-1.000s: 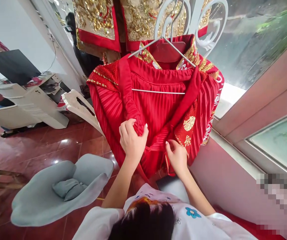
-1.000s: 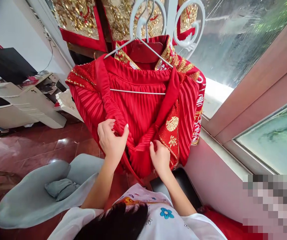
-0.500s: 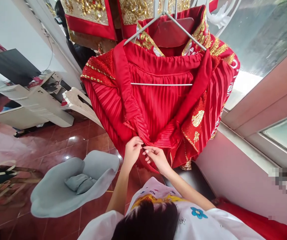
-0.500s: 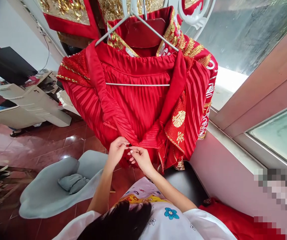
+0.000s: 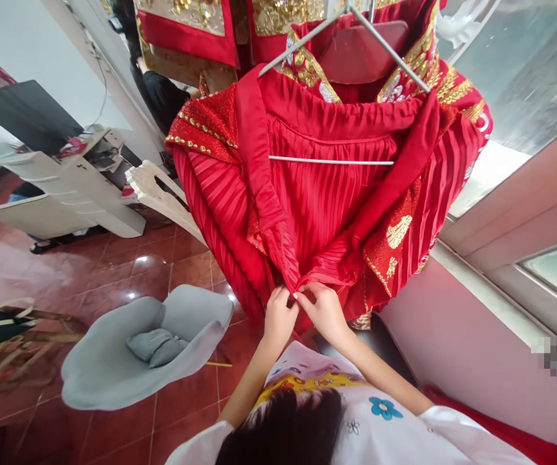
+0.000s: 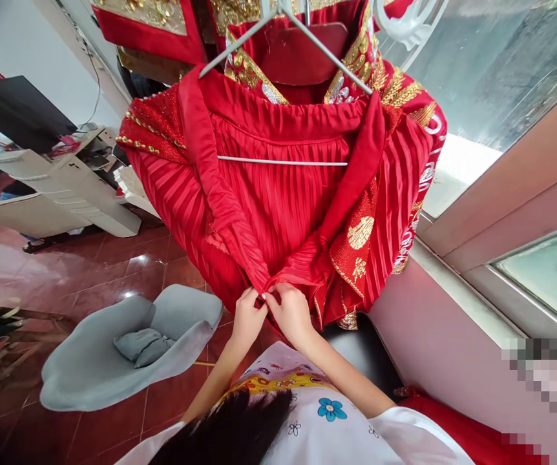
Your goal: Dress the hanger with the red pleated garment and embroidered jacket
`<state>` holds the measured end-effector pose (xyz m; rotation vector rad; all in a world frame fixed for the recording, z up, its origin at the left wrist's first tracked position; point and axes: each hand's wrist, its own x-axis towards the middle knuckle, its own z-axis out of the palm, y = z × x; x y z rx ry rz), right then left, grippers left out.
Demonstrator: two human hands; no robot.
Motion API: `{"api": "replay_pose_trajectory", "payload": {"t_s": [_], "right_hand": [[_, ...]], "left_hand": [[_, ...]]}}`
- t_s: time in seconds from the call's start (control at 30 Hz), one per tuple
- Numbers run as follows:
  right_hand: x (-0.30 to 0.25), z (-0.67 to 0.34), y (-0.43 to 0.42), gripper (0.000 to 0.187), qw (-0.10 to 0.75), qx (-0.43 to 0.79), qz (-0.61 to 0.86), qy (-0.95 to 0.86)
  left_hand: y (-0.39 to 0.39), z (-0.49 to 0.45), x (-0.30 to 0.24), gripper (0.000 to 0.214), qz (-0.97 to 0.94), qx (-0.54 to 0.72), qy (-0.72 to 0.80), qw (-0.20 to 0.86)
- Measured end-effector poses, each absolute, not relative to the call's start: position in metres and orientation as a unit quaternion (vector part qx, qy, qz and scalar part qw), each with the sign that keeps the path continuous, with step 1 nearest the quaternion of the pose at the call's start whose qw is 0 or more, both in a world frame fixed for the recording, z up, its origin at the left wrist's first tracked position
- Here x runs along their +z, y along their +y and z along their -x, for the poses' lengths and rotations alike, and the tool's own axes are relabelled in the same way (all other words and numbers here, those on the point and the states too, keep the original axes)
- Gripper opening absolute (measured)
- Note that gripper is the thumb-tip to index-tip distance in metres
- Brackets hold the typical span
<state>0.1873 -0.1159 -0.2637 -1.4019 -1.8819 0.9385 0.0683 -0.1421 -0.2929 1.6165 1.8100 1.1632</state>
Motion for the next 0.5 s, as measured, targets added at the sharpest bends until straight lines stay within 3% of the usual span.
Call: {"api": "replay_pose_trajectory", "payload": {"t_s": [0.1,0.23,0.37,0.5], "right_hand": [[-0.256,-0.186,-0.123,0.018,0.197,0.321,0.532,-0.758],[-0.251,-0.187,-0.123,0.013,0.243,0.382,0.508,-0.733],[-0.249,-0.188,-0.115,0.014,0.283,0.645,0.45,-0.549],[-0.252,-0.184,-0.108,0.014,0.142,0.873,0.368,-0.287]], "left_hand": [[-0.156,-0.067,-0.296,0.013,-0.607,0.392,0.676,0.142],[-0.165,-0.061,-0.294,0.013,-0.646,0.357,0.665,0.113],[-0.173,-0.05,-0.285,0.013,-0.67,0.337,0.653,0.105],[-0.179,-0.039,-0.28,0.015,-0.673,0.319,0.661,0.094]]}}
